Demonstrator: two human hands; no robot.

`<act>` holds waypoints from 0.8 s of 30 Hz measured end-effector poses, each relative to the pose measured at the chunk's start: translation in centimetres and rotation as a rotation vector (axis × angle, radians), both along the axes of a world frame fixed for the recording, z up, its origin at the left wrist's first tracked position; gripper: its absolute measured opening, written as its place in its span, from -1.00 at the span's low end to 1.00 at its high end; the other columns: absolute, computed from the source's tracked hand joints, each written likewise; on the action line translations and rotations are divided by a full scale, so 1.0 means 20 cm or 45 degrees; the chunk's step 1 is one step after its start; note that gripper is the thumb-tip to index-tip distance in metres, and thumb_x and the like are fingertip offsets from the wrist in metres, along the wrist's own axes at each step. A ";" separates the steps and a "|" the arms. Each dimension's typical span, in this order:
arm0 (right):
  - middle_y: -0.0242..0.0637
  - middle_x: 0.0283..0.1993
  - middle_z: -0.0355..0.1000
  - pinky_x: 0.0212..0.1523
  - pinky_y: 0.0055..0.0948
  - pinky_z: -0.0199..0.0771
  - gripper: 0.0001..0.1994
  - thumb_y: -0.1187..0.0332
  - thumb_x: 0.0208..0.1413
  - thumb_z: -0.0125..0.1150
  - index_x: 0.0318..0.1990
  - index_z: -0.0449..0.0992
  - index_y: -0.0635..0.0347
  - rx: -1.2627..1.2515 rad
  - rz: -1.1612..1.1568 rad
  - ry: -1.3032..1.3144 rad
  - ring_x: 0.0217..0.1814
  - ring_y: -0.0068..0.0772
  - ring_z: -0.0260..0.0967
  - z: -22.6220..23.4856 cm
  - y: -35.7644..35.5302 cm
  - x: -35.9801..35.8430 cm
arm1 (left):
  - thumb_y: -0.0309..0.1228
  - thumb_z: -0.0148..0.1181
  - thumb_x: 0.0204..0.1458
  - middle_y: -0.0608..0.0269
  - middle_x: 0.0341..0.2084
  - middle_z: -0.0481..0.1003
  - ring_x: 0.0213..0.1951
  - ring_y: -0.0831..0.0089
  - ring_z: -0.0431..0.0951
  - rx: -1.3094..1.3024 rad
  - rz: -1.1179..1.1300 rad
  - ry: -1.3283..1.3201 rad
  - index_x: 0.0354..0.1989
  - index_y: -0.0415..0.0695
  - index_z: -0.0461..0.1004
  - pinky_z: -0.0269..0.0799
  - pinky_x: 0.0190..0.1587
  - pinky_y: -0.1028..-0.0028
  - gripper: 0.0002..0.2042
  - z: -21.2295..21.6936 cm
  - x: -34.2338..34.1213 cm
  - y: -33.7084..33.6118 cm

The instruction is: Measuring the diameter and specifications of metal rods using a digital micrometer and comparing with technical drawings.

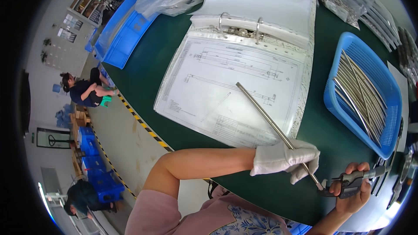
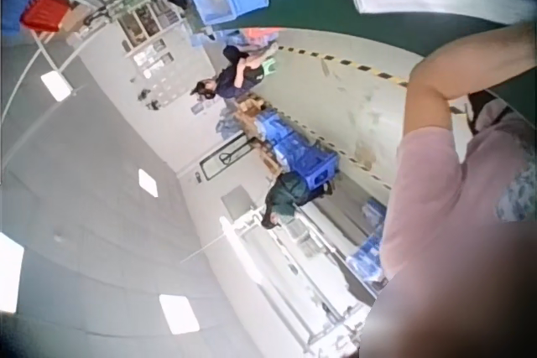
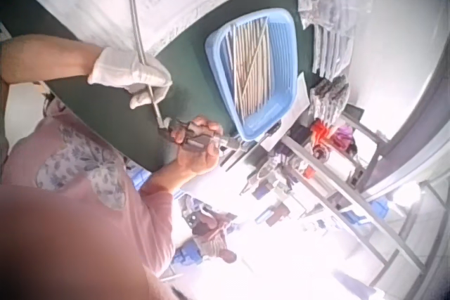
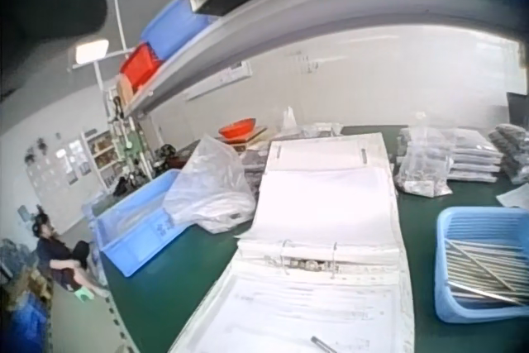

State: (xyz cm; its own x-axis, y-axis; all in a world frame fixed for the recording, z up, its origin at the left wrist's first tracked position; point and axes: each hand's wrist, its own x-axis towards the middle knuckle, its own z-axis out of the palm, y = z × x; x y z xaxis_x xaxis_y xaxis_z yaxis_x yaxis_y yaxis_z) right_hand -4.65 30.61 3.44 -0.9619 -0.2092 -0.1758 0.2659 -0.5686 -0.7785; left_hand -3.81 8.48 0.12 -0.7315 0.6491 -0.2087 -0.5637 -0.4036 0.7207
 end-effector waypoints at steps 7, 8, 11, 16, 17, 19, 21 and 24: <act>-0.19 -0.60 0.16 -0.89 -0.47 0.22 -0.70 0.12 0.11 -0.23 -0.35 0.08 0.21 -0.015 0.347 -0.018 -0.87 -0.35 0.13 -0.11 0.10 -0.07 | -0.22 -0.24 0.09 0.34 -0.75 0.28 -0.70 0.60 0.30 0.152 0.024 -0.050 -0.53 -0.19 0.32 0.25 -0.58 0.64 -0.68 -0.01 -0.01 0.03; -0.18 -0.65 0.14 -0.89 -0.43 0.21 -0.63 0.03 0.10 -0.28 -0.39 0.09 0.21 -0.050 0.269 -0.078 -0.89 -0.35 0.10 -0.10 0.08 -0.07 | -0.22 -0.24 0.09 0.34 -0.75 0.28 -0.70 0.60 0.30 0.160 0.031 -0.045 -0.53 -0.19 0.32 0.25 -0.58 0.64 -0.68 -0.02 -0.02 0.03; -0.22 -0.76 0.08 -0.97 -0.45 0.06 -0.50 -0.16 0.07 -0.40 -0.48 0.10 0.17 0.018 0.087 -0.155 -0.95 -0.38 -0.02 -0.07 0.01 -0.06 | -0.21 -0.23 0.10 0.34 -0.75 0.28 -0.70 0.60 0.30 0.185 0.035 -0.055 -0.52 -0.19 0.32 0.26 -0.59 0.64 -0.67 -0.04 -0.01 0.03; -0.28 -0.83 0.04 -1.01 -0.48 -0.03 -0.46 -0.20 0.06 -0.46 -0.56 0.12 0.13 0.023 -0.197 -0.393 -0.99 -0.43 -0.10 -0.04 -0.05 -0.02 | -0.26 -0.22 0.06 0.30 -0.77 0.28 -0.73 0.55 0.27 0.233 0.075 -0.104 -0.53 -0.19 0.32 0.25 -0.63 0.57 -0.71 -0.04 0.00 0.04; -0.28 -0.83 0.04 -1.01 -0.48 -0.03 -0.46 -0.20 0.06 -0.46 -0.56 0.12 0.13 0.027 -0.195 -0.390 -0.99 -0.43 -0.10 -0.04 -0.04 -0.03 | -0.26 -0.22 0.06 0.30 -0.77 0.28 -0.73 0.55 0.27 0.236 0.077 -0.100 -0.53 -0.19 0.32 0.25 -0.63 0.57 -0.71 -0.04 0.00 0.05; -0.28 -0.85 0.02 -1.02 -0.50 -0.05 -0.46 -0.17 0.08 -0.46 -0.58 0.13 0.14 0.104 -0.020 -0.217 -1.00 -0.45 -0.12 -0.05 -0.03 -0.03 | -0.26 -0.22 0.06 0.29 -0.77 0.28 -0.73 0.55 0.27 0.228 0.076 -0.093 -0.53 -0.19 0.32 0.25 -0.63 0.58 -0.71 -0.04 -0.01 0.05; -0.29 -0.82 0.04 -1.03 -0.51 -0.02 -0.48 -0.15 0.09 -0.46 -0.55 0.12 0.14 0.104 0.056 -0.119 -1.00 -0.45 -0.10 -0.08 0.01 -0.04 | -0.26 -0.22 0.06 0.29 -0.77 0.28 -0.73 0.55 0.28 0.232 0.074 -0.101 -0.53 -0.20 0.32 0.25 -0.63 0.58 -0.71 -0.04 -0.01 0.05; -0.28 -0.82 0.05 -1.02 -0.51 0.00 -0.47 -0.17 0.08 -0.46 -0.54 0.13 0.14 0.085 0.033 -0.172 -1.00 -0.45 -0.09 -0.05 -0.03 -0.03 | -0.24 -0.21 0.08 0.32 -0.75 0.28 -0.71 0.58 0.28 0.237 0.066 -0.106 -0.53 -0.19 0.32 0.25 -0.61 0.61 -0.70 -0.05 -0.01 0.04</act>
